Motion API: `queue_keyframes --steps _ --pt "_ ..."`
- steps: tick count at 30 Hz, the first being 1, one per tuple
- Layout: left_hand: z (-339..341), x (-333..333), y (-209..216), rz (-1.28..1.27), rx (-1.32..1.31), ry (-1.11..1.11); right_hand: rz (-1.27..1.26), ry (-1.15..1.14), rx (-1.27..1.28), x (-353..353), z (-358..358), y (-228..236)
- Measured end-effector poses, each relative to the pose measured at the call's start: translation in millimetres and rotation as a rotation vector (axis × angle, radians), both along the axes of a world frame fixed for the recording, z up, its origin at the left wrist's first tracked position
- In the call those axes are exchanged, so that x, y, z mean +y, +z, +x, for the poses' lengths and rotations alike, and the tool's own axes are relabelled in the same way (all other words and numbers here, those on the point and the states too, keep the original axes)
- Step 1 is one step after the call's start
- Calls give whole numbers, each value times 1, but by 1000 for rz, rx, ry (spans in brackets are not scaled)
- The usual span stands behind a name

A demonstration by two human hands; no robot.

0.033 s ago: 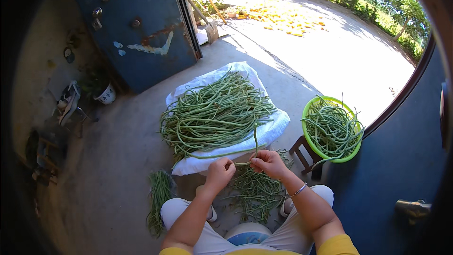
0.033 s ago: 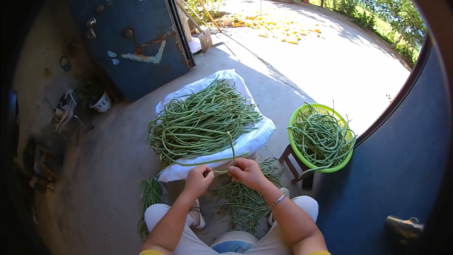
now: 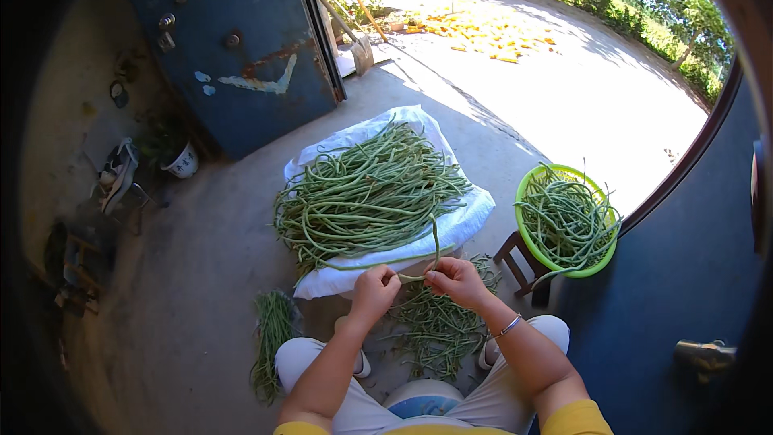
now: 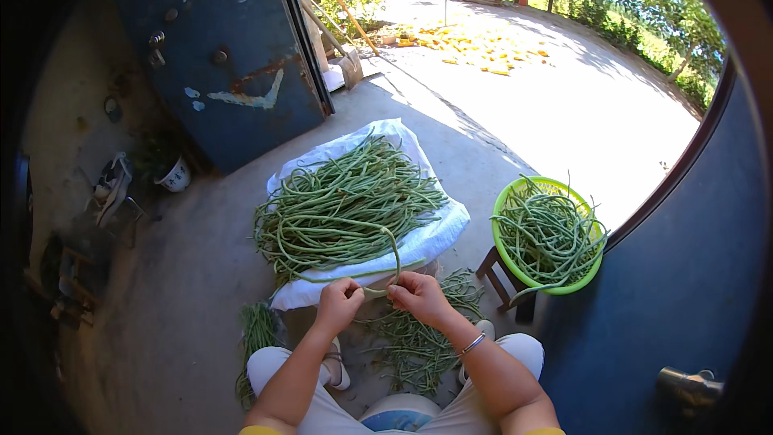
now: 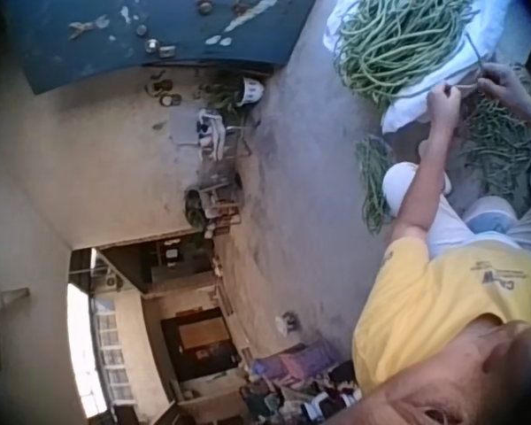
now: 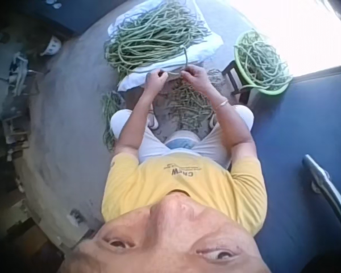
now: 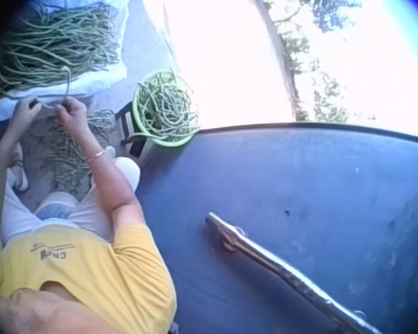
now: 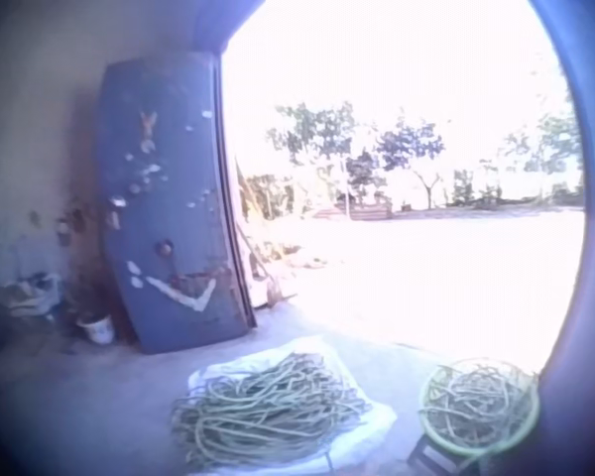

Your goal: The person peels long green string beans by hand, pulling the fibrous string from the side of each pod and breaking off the ends before placing them in a separate pile.

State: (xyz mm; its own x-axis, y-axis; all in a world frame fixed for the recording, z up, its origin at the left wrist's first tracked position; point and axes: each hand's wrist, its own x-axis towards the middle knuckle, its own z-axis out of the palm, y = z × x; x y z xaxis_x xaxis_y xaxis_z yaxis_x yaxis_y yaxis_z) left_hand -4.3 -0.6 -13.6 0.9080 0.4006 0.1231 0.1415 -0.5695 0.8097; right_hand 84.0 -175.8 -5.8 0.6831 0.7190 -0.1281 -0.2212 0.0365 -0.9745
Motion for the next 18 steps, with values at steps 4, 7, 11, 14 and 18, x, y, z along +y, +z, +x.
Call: queue_keyframes --steps 4,7,11,14,18 --pt "6 11 -34 -117 -9 137 0 -164 -146 2 -1 5" --pt "4 5 -34 -195 9 123 113 -332 -87 -13 14 7" --pt "-7 0 -26 -66 244 -59 235 -589 8 -34 40 10" --pt "-13 -7 -17 108 407 -136 360 -847 106 -64 77 7" --pt "-9 -7 -17 222 409 -89 467 -1069 465 -95 102 9"
